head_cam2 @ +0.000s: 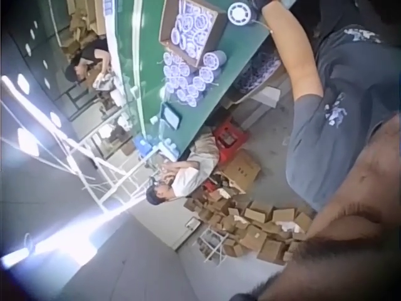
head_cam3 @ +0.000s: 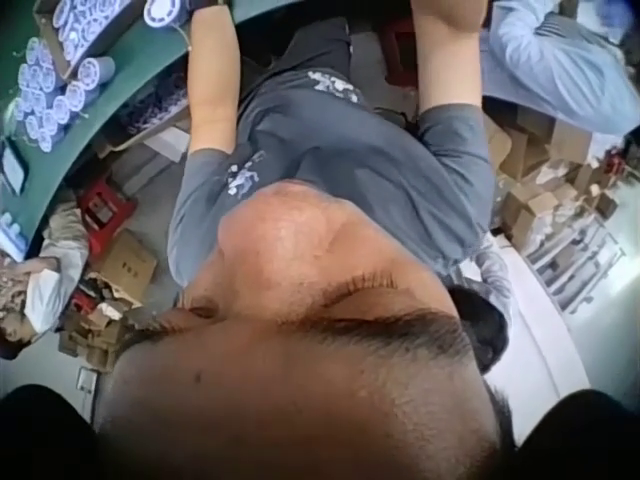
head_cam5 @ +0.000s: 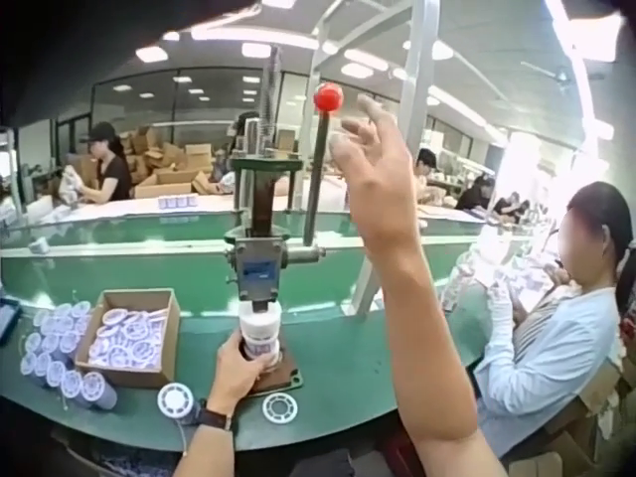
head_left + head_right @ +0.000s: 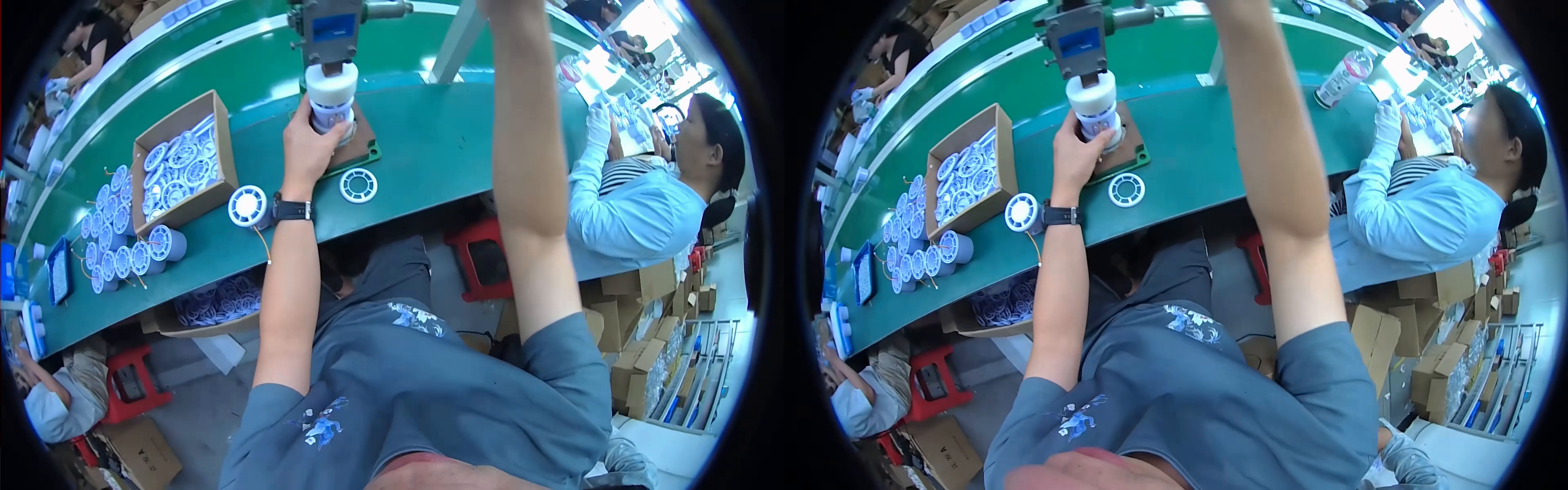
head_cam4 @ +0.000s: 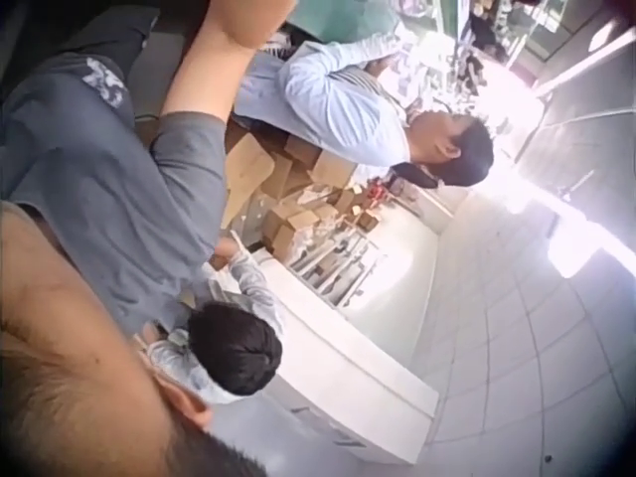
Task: Assembling small electronic modules by placing base components and covers into a manual press machine on a production line.
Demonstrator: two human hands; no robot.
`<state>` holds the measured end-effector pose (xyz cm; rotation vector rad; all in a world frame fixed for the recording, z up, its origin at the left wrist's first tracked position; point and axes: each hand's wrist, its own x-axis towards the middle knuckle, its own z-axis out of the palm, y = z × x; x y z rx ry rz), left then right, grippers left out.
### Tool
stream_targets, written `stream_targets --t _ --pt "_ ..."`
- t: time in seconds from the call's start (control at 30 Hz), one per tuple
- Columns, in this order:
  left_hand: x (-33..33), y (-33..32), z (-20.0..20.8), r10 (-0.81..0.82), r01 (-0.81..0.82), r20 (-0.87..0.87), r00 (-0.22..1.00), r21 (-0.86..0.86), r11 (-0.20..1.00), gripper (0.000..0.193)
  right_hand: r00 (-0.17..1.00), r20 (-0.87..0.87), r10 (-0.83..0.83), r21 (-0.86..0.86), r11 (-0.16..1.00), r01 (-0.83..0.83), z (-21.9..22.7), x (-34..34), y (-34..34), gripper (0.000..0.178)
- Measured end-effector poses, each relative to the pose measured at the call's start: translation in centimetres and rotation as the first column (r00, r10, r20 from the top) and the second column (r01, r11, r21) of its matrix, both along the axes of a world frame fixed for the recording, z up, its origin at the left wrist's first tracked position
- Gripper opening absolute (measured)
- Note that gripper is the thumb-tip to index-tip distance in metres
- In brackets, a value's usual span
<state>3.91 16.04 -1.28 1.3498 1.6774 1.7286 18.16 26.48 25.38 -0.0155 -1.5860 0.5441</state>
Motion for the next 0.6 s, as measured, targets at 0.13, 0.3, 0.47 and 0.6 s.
stream_targets --t 0.13,0.3,0.47,0.6 --pt "0.3 0.0 -0.5 0.017 -0.021 0.032 0.999 0.127 0.992 0.075 0.991 -0.027 -0.132 -0.187 0.974 0.124 -15.0 3.6 -5.6 0.021" --pt "3.1 -2.2 1.9 0.338 -0.283 -0.264 0.903 0.223 0.933 0.081 0.799 0.591 -0.107 -0.279 0.903 0.328 -27.5 3.9 -12.5 0.045" --pt "7.5 -11.7 6.8 0.247 -0.069 -0.345 0.906 0.454 0.888 0.07 0.754 0.63 -0.183 -0.014 0.969 0.247 -29.5 -0.1 -14.6 0.056" --pt "4.3 -17.2 5.3 0.399 -0.284 -0.217 0.891 0.42 0.862 0.051 0.785 0.619 0.022 -0.13 0.989 0.074 -26.3 -6.0 -17.5 0.062"
